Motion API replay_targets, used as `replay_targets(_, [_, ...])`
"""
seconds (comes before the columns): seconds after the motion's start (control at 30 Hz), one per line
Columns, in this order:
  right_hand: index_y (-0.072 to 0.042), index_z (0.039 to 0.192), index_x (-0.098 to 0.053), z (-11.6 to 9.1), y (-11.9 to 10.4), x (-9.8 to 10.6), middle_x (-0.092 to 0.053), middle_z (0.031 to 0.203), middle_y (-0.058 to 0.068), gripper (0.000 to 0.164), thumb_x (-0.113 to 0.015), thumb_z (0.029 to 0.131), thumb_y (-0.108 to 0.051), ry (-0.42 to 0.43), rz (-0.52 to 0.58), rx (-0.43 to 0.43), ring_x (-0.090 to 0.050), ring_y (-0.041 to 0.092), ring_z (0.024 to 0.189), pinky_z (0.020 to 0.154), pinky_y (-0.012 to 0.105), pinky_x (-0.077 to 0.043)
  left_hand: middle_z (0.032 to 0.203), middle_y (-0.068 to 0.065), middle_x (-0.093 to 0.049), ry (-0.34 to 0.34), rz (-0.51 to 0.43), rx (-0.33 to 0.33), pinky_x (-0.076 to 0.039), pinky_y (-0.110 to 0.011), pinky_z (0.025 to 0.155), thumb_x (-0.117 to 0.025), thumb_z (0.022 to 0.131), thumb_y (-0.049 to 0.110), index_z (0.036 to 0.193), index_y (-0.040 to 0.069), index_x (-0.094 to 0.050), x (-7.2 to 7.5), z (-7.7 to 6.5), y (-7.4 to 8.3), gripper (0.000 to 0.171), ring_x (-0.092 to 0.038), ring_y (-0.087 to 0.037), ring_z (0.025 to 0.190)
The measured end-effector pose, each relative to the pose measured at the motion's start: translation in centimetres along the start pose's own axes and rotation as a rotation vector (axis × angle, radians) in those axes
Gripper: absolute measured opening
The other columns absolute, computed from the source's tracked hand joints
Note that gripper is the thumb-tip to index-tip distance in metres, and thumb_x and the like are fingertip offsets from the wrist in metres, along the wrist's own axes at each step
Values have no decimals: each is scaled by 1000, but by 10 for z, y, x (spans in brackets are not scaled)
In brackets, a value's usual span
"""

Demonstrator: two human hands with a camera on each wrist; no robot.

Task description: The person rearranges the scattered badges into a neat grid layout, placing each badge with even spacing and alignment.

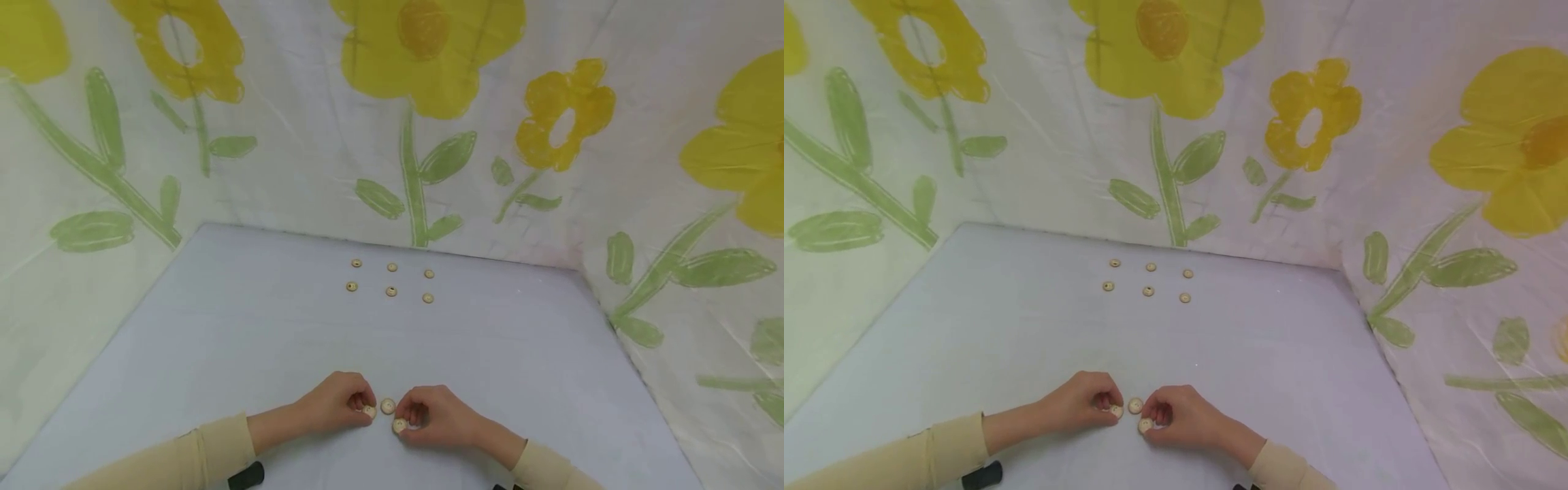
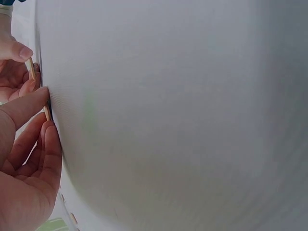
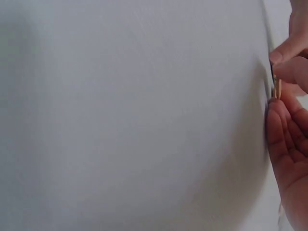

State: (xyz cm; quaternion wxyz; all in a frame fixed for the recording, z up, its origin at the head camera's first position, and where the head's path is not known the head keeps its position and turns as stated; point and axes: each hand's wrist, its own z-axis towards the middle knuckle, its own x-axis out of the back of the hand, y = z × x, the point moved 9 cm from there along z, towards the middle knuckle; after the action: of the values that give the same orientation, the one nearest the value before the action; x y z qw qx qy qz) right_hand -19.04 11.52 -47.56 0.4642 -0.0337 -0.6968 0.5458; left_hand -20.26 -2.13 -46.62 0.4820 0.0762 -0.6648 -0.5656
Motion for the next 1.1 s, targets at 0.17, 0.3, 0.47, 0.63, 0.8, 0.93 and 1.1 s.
replay_targets(0.17, [-22,96,-67,6,6,11,-62,81,-11,18,-78,83,-18,6,-20,-41,-57,4,74,67,21,-50,82,4,-63,14,1,-24,-51,-22,67,-80,79,8,91,6,-69,2,-2,4,16,-57,-6,74])
replay_targets(0.3, [-23,95,-66,15,14,22,-62,81,-11,19,-79,82,-18,26,-57,-67,-57,4,74,67,21,-50,83,6,-62,19,-4,10,-50,-21,67,-79,79,8,91,8,-69,2,-1,0,16,-56,-4,74])
replay_targets(0.47, [-24,96,-66,28,22,35,-61,82,-10,17,-78,83,-19,49,-102,-81,-56,5,75,67,22,-49,82,6,-62,28,5,8,-49,-20,68,-78,80,7,91,8,-69,1,-2,-2,15,-55,-2,74])
replay_targets(0.63, [-22,97,-66,44,28,45,-60,82,-11,16,-77,84,-21,71,-140,-83,-55,6,76,68,23,-49,81,6,-62,32,-10,-1,-49,-20,68,-79,79,7,91,8,-69,1,-1,-2,15,-55,-3,74])
replay_targets(0.8, [-19,97,-66,62,29,51,-60,82,-9,16,-77,84,-20,82,-163,-58,-55,7,76,67,23,-48,82,6,-62,24,-22,15,-49,-21,68,-79,79,8,92,8,-69,2,0,-4,16,-56,-4,74])
replay_targets(0.93, [-17,97,-67,74,30,52,-60,82,-7,17,-77,84,-19,90,-173,-50,-54,7,75,67,23,-48,81,5,-63,17,-35,25,-50,-21,68,-79,79,7,92,7,-69,1,-2,-4,17,-56,-4,74])
replay_targets(1.1, [-15,96,-67,85,31,52,-60,82,-9,16,-77,83,-18,110,-196,-39,-54,6,75,67,23,-47,81,4,-63,19,-55,10,-50,-21,68,-79,79,6,91,6,-68,1,-4,-3,16,-57,-5,74])
